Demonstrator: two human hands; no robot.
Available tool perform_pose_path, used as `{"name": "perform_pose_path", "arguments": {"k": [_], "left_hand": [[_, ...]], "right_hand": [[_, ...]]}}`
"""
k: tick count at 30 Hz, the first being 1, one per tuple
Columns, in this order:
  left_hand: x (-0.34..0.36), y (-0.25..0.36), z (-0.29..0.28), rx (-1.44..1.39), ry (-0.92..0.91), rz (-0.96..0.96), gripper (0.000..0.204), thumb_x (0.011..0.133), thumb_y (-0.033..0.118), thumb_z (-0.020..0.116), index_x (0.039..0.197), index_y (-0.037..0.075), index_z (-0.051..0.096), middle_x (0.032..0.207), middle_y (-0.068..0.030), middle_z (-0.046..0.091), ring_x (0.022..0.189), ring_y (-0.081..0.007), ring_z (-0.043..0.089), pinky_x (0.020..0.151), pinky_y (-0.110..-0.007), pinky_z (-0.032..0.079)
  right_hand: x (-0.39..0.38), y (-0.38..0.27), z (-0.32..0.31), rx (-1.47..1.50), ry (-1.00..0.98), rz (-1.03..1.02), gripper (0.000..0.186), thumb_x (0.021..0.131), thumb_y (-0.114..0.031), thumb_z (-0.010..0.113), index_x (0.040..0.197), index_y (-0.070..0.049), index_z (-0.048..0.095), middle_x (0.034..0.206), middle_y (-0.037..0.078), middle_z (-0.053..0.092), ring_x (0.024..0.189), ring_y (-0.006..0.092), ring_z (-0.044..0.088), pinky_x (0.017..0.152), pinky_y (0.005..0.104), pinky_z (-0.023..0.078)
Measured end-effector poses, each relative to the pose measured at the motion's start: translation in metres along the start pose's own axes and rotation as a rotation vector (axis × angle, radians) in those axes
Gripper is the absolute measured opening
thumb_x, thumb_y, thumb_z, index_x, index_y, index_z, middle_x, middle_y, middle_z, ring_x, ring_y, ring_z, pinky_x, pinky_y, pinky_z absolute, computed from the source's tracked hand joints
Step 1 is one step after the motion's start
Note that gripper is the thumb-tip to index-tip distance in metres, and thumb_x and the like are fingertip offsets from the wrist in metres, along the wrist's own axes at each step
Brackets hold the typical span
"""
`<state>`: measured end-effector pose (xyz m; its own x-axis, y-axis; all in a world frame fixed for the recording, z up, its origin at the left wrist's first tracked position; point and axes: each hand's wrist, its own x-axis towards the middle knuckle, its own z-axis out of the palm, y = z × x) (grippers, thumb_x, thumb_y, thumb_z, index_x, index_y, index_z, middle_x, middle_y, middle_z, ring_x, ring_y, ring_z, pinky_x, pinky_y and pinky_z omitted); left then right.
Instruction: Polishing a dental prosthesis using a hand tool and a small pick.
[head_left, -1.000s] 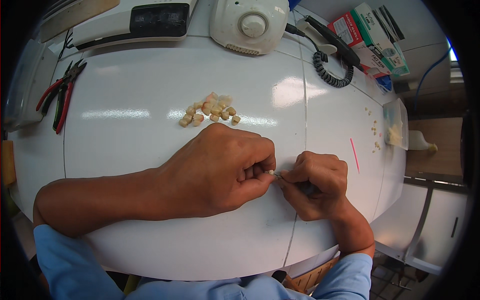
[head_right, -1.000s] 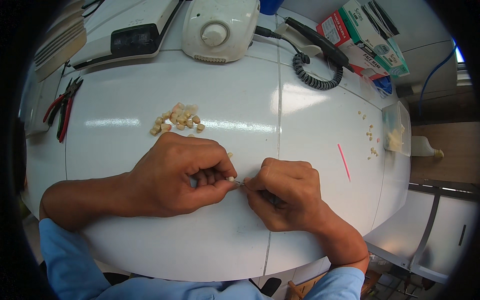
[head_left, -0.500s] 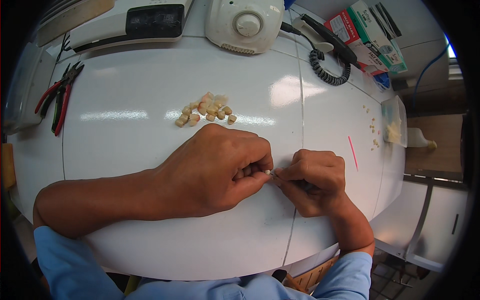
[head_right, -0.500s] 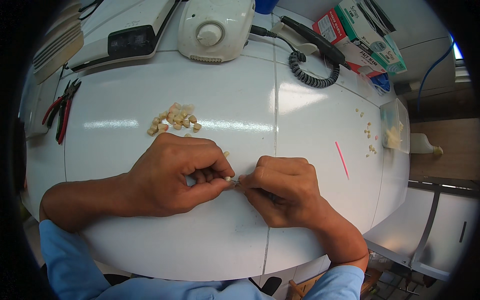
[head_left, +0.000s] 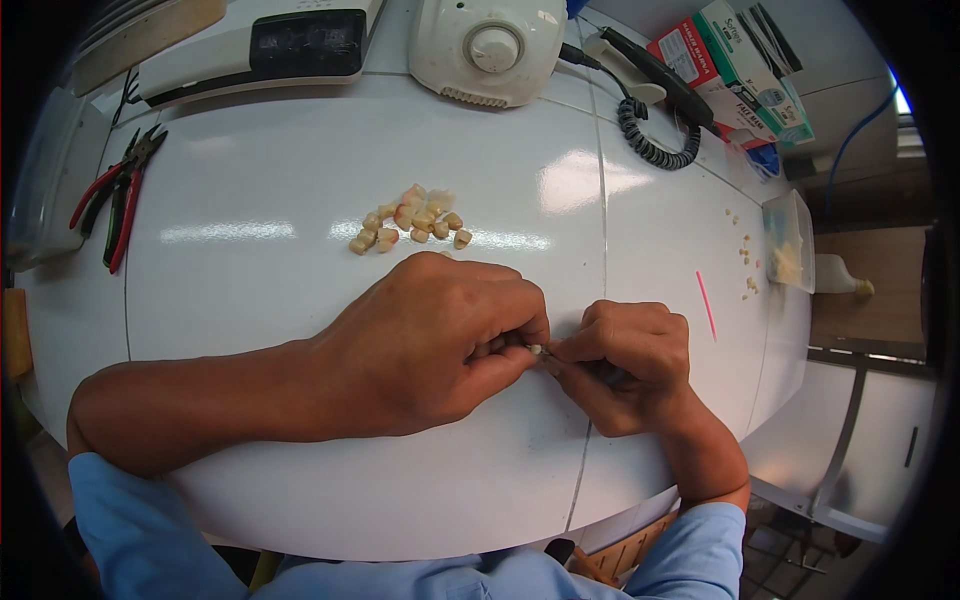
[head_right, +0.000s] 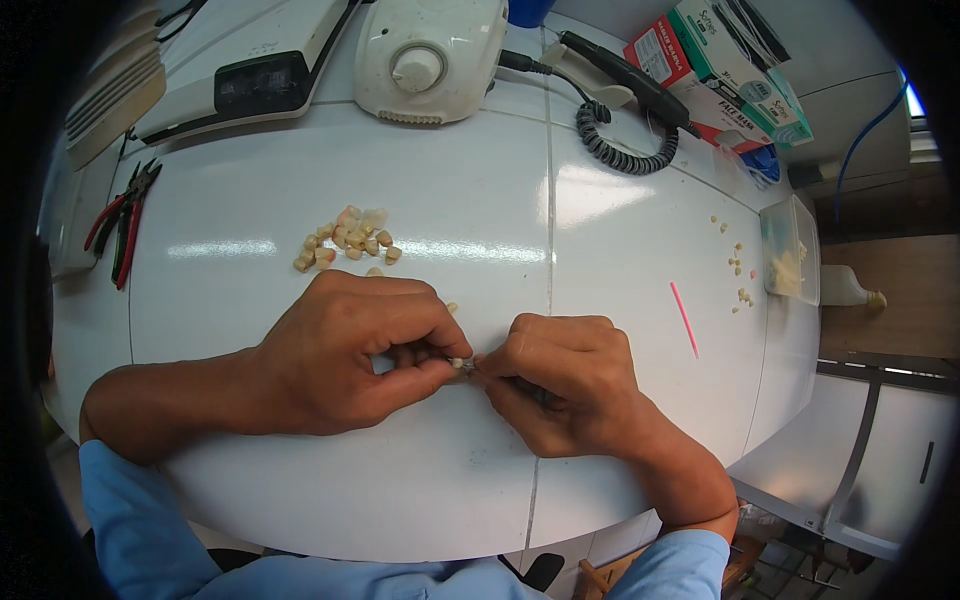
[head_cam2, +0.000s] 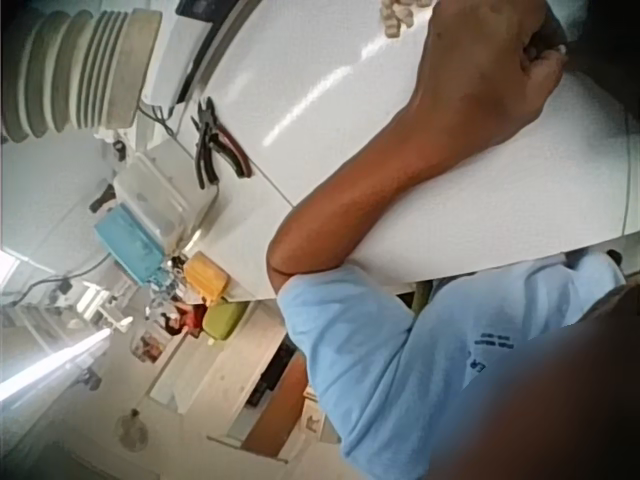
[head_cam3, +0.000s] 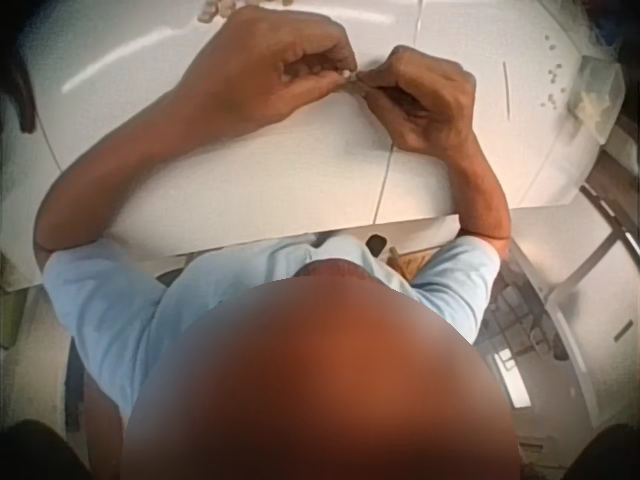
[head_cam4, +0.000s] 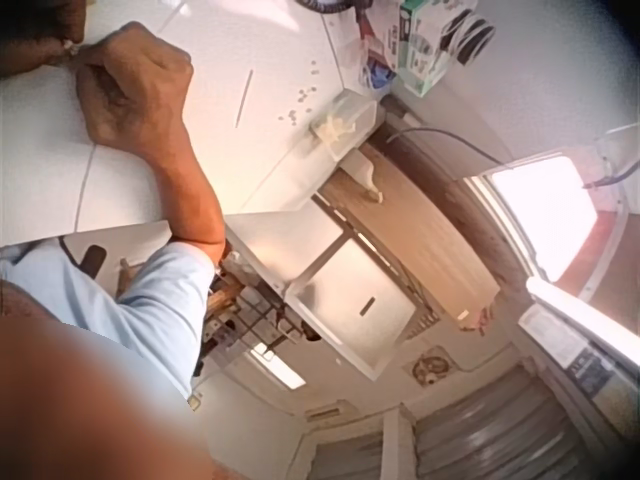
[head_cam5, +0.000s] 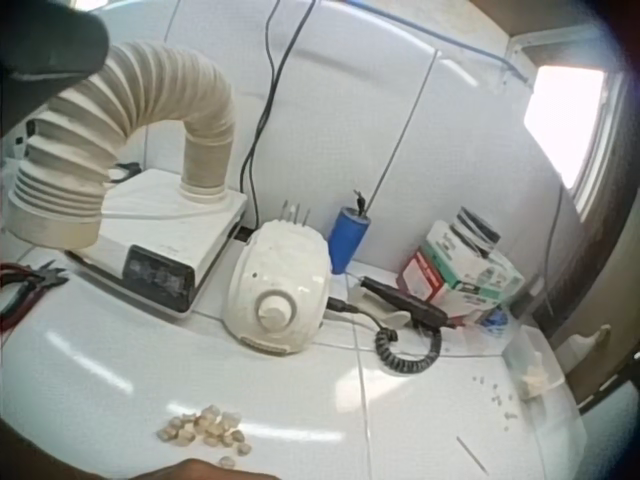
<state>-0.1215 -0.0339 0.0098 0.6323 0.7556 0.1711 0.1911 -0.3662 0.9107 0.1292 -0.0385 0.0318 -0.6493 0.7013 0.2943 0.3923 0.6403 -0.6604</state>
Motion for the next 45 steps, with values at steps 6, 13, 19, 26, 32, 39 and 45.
{"name": "perform_pose_path", "arguments": {"k": [6,13,19,26,32,39,45], "left_hand": [[-0.001,0.0019,0.0008,0.007,0.006,0.028,0.011,0.089,0.001,0.081,0.098,0.001,0.074,0.087,-0.0072,0.073,0.067,-0.0171,0.07,0.06,-0.03,0.055],[-0.0008,0.0015,0.0012,0.012,0.018,0.05,0.014,0.088,-0.001,0.082,0.099,0.003,0.075,0.089,-0.0074,0.073,0.071,-0.0181,0.071,0.061,-0.031,0.056],[-0.0021,-0.0003,0.0034,0.024,0.076,0.1,0.017,0.085,-0.003,0.083,0.098,0.004,0.075,0.091,-0.0077,0.074,0.077,-0.021,0.073,0.064,-0.033,0.057],[-0.003,-0.0007,0.0036,0.046,0.103,0.117,0.017,0.084,-0.004,0.084,0.096,0.004,0.075,0.09,-0.0082,0.073,0.078,-0.0223,0.074,0.064,-0.035,0.056],[-0.0026,0.0022,0.0015,0.061,0.081,0.098,0.018,0.083,-0.003,0.085,0.096,0.004,0.075,0.09,-0.0083,0.073,0.077,-0.023,0.073,0.063,-0.034,0.056],[-0.0012,0.0026,0.0005,0.017,0.066,0.042,0.018,0.087,-0.002,0.085,0.103,0.002,0.077,0.091,-0.0081,0.074,0.076,-0.0174,0.073,0.063,-0.03,0.057],[-0.0017,0.0054,0.0001,-0.02,0.059,0.023,0.021,0.088,-0.002,0.084,0.108,0.0,0.075,0.096,-0.0102,0.076,0.079,-0.0169,0.077,0.067,-0.028,0.061]], "right_hand": [[0.0002,0.0013,-0.0029,0.008,-0.02,-0.002,0.019,0.066,0.006,0.084,0.082,-0.001,0.076,0.06,0.005,0.058,0.047,0.0162,0.053,0.045,0.0308,0.037],[-0.0025,0.0043,-0.0054,0.087,-0.066,0.054,0.024,0.07,0.007,0.079,0.091,-0.004,0.077,0.069,0.004,0.057,0.053,0.0187,0.055,0.048,0.0344,0.041],[-0.0021,0.0056,-0.0042,0.067,-0.081,0.028,0.024,0.071,0.007,0.077,0.093,-0.003,0.077,0.07,0.004,0.057,0.053,0.0184,0.056,0.048,0.0348,0.042],[-0.0011,0.0061,-0.0033,0.038,-0.086,0.008,0.025,0.072,0.007,0.077,0.095,-0.003,0.077,0.071,0.005,0.055,0.055,0.0195,0.057,0.049,0.036,0.043],[-0.0003,0.0033,-0.0048,0.013,-0.103,0.007,0.025,0.073,0.008,0.076,0.095,-0.003,0.076,0.072,0.005,0.055,0.055,0.0198,0.057,0.049,0.0362,0.043],[-0.0046,0.0048,-0.0013,0.009,-0.022,0.041,0.022,0.076,0.008,0.076,0.095,-0.003,0.076,0.072,0.004,0.057,0.055,0.0201,0.058,0.05,0.0348,0.045],[-0.0032,0.0029,0.0006,-0.007,0.002,0.041,0.019,0.08,0.005,0.078,0.096,-0.003,0.076,0.071,0.004,0.063,0.057,0.0188,0.063,0.051,0.0327,0.047]]}}
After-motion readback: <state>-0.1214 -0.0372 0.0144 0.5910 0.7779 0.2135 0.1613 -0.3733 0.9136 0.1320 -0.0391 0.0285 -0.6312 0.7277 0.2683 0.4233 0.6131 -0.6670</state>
